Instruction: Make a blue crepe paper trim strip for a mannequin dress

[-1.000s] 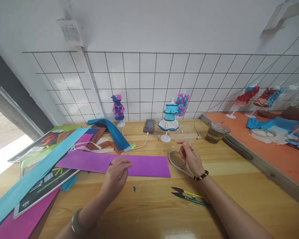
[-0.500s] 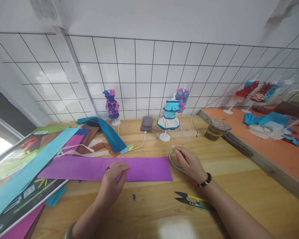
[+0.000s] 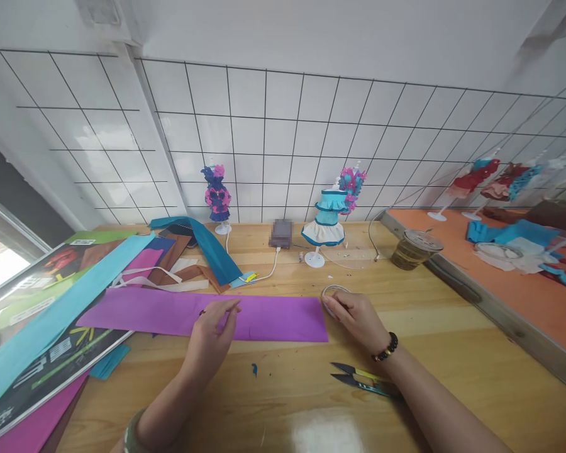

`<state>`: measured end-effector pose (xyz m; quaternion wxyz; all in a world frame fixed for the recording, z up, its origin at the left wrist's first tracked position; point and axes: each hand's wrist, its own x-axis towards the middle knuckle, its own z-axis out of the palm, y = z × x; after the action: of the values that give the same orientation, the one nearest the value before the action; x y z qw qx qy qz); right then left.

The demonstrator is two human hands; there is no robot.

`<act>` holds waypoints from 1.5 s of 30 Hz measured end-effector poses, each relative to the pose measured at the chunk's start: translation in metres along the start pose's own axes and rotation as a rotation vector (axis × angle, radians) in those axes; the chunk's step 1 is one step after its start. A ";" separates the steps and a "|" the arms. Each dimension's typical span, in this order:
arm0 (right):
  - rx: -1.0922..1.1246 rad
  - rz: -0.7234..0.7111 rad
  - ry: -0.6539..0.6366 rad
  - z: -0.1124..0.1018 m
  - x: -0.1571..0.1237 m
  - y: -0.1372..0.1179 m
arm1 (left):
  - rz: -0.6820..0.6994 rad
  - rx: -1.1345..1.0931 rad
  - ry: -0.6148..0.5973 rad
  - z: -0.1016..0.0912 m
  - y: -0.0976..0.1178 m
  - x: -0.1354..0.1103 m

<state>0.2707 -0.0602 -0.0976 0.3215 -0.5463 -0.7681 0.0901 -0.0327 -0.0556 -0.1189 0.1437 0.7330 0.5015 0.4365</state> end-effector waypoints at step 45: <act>-0.025 -0.196 -0.108 0.012 -0.002 0.000 | 0.116 0.309 -0.174 0.005 -0.022 0.006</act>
<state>0.2642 -0.0591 -0.1077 0.2798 -0.4668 -0.8353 0.0778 -0.0416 -0.0394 -0.1327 0.0468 0.8091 0.5053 0.2965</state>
